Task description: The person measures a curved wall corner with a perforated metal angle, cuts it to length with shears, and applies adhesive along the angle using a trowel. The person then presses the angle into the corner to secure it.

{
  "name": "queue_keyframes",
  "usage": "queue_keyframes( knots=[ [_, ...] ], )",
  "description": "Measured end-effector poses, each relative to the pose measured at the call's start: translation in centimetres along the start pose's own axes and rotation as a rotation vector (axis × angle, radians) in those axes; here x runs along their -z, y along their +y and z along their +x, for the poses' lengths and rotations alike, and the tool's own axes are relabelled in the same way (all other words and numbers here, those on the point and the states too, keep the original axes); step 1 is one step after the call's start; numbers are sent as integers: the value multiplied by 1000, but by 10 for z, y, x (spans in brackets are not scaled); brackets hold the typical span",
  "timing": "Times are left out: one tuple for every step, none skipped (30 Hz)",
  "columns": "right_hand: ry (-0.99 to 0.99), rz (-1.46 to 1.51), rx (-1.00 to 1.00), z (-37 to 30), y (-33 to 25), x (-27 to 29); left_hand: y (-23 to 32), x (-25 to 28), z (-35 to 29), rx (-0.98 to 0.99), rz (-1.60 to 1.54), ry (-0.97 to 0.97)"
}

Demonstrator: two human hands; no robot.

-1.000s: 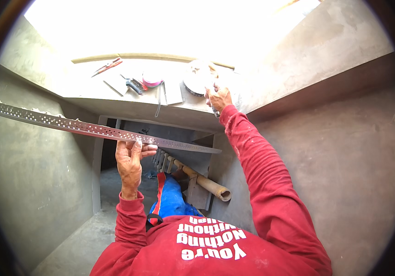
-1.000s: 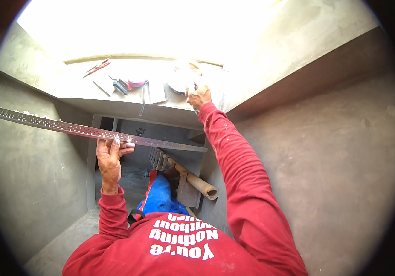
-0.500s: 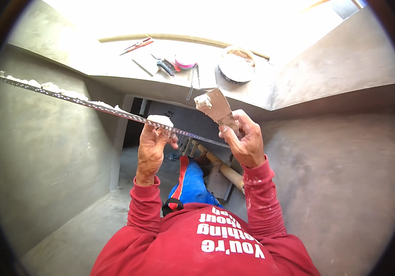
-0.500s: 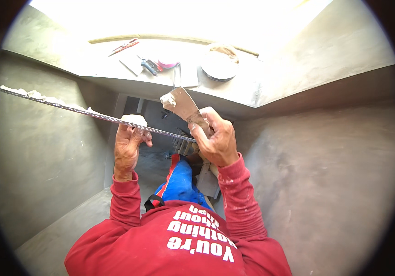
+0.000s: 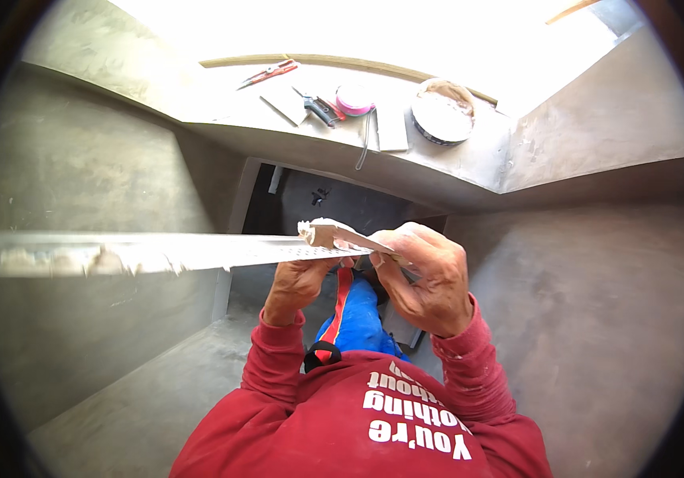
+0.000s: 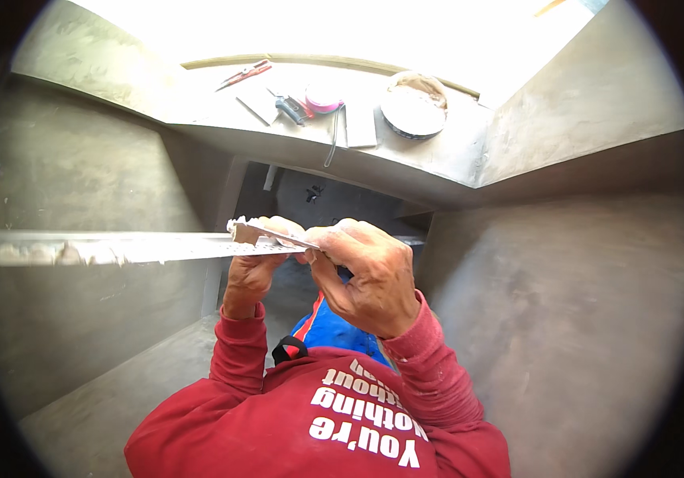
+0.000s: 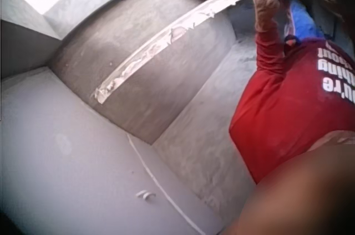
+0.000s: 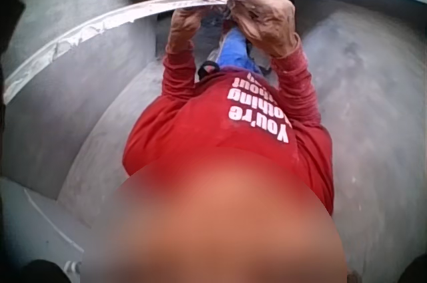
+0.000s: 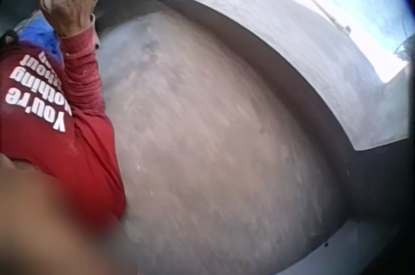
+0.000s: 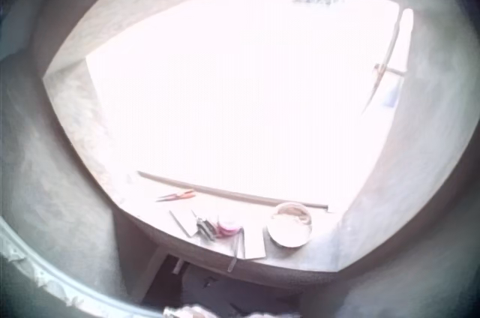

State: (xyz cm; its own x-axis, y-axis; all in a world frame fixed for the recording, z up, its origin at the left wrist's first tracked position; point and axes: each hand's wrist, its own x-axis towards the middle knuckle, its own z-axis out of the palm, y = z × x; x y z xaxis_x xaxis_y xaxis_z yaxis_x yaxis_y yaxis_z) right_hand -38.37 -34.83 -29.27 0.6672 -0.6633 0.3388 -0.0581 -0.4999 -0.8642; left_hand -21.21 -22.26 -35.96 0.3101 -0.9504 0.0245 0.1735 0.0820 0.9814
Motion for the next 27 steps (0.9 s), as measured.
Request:
queue_keyframes(
  knots=[
    [18, 14, 11, -1, -1, -1, 0, 1, 1, -6, 100, 3],
    [30, 8, 36, -2, -2, -2, 0, 1, 2, -54, 116, -20],
    [37, 2, 51, -3, -3, -2, 0, 1, 4, -117, 96, -52],
    [37, 1, 64, -4, -4, -3, 0, 0, 7, -147, 86, -70],
    [65, 3, 98, -5, -4, -4, 1, -1, 7, -119, 111, -55],
    [70, -6, 107, -6, -4, -5, 2, -2, 9, -171, 126, -53],
    [67, -14, 103, -9, -6, -5, 2, -4, 10, -197, 146, -43],
    [63, -24, 100, -11, -7, -5, 2, -6, 12, -230, 162, -33],
    [59, -56, 118, -14, -8, -5, 2, -7, 14, -273, 171, -23],
    [56, -72, 118, -15, -8, -5, 1, -9, 15, -264, 165, -2],
    [54, -87, 117, -16, -8, -6, 0, -11, 16, -269, 150, 19],
    [51, -102, 117, -16, -7, -6, 0, -13, 16, -272, 139, 36],
    [50, -117, 135, -16, -7, -6, 0, -14, 16, -253, 104, 54],
    [50, -132, 152, -15, -5, -7, -1, -15, 15, -232, 73, 65],
    [52, -147, 168, -14, -4, -7, -1, -16, 13, -207, 41, 74],
    [47, -176, 186, -13, -4, -6, -2, -16, 12, -196, 18, 81],
    [41, -205, 205, -12, -4, -5, -2, -16, 10, -184, -6, 88],
    [34, -233, 223, -11, -3, -4, -3, -15, 9, -170, -29, 95],
    [26, -266, 227, -12, -5, -3, -4, -15, 9, -192, 25, 92],
    [19, -300, 231, -12, -6, -1, -5, -13, 9, -215, 81, 89],
    [7, -337, 231, -13, -7, 1, -6, -12, 10, -238, 136, 84],
    [14, -343, 238, -14, -8, 2, -7, -10, 10, -226, 34, 71],
    [17, -353, 240, -15, -9, 4, -7, -9, 12, -215, -68, 56],
    [-6, -374, 229, -15, -9, 6, -7, -8, 12, -229, -180, 30],
    [-3, -334, 254, -15, -7, 9, -7, -7, 14, -242, -196, 9],
    [-25, -304, 264, -15, -5, 13, -6, -8, 14, -253, -127, 47],
    [-50, -270, 276, -14, -3, 16, -4, -8, 13, -272, -57, 76]
  ],
)
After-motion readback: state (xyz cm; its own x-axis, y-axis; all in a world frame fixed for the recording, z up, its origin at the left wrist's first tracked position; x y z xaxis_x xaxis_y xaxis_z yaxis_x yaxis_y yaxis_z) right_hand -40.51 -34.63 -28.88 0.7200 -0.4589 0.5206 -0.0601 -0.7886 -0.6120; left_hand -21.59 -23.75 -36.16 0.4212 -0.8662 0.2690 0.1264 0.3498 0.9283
